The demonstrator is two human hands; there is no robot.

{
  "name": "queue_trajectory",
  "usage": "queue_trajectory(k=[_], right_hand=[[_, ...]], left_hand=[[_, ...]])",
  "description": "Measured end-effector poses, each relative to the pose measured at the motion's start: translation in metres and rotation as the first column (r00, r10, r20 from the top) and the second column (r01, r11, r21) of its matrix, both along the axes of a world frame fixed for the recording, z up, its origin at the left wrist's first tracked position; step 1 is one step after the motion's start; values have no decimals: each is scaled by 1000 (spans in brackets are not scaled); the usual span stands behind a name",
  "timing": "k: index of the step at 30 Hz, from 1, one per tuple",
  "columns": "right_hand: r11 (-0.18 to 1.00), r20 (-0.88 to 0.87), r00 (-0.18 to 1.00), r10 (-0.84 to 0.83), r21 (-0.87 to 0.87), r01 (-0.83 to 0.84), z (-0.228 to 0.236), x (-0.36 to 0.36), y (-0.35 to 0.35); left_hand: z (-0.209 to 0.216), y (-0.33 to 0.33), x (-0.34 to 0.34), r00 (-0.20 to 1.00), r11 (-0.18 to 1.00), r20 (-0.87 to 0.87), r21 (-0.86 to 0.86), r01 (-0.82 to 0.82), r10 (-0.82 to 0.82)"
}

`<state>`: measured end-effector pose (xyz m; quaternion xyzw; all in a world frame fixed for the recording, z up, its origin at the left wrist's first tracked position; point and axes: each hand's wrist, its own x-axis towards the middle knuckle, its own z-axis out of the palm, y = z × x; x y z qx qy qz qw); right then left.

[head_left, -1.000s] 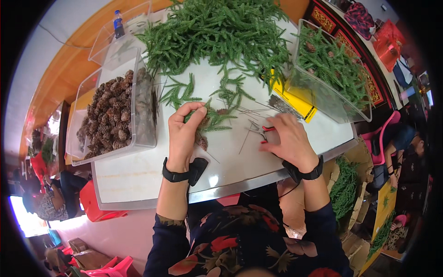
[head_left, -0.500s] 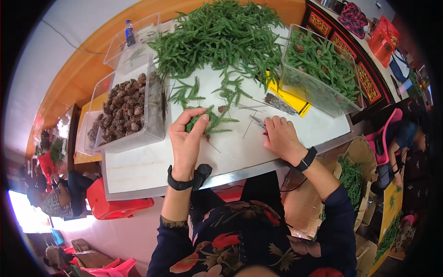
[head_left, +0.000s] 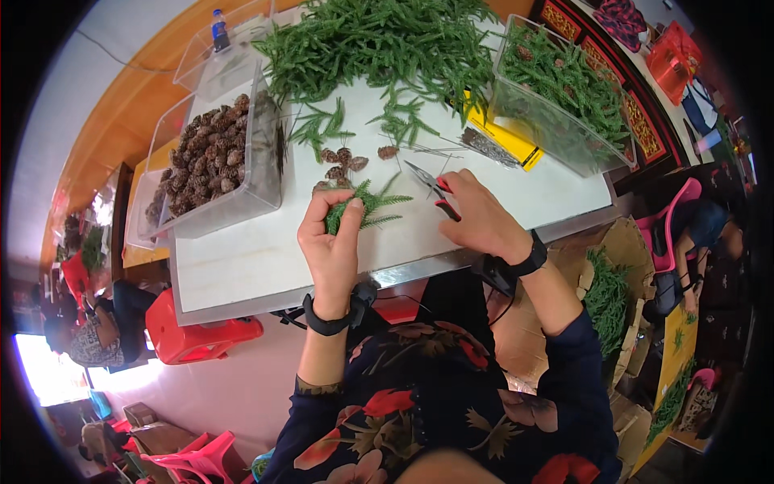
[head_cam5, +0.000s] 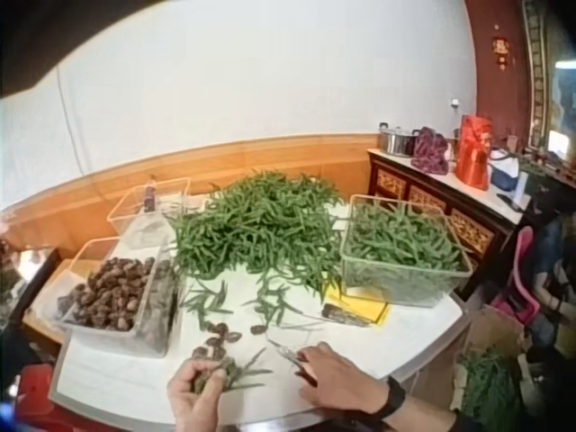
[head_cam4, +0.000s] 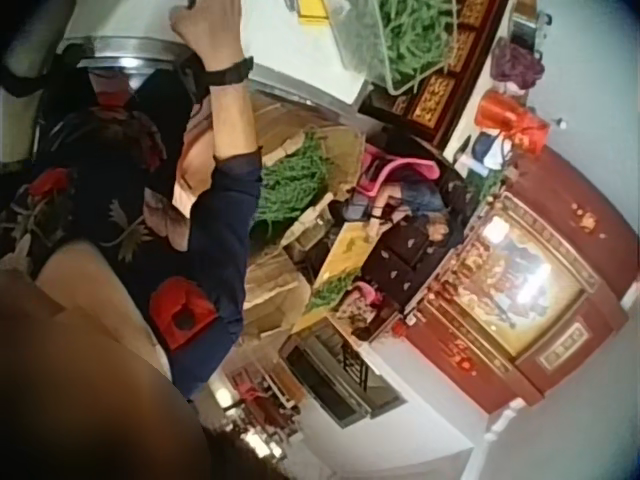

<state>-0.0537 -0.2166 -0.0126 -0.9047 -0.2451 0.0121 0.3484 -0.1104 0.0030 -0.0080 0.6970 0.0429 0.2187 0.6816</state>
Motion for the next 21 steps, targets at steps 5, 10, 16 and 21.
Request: queue_trajectory(k=[5, 10, 16, 21], right_hand=[[884, -316, 948, 34, 452, 119, 21, -11, 36], [810, -268, 959, 94, 581, 82, 29, -15, 66], [820, -260, 961, 94, 568, 73, 23, -20, 71], [848, -153, 986, 68, 530, 24, 13, -29, 71]], left_hand=[[-8, -1, -7, 994, 972, 50, 207, -110, 101], [-4, -5, -13, 987, 890, 99, 427, -158, 127], [-4, -5, -20, 997, 993, -18, 97, -74, 77], [-3, -6, -22, 994, 973, -108, -232, -15, -10]])
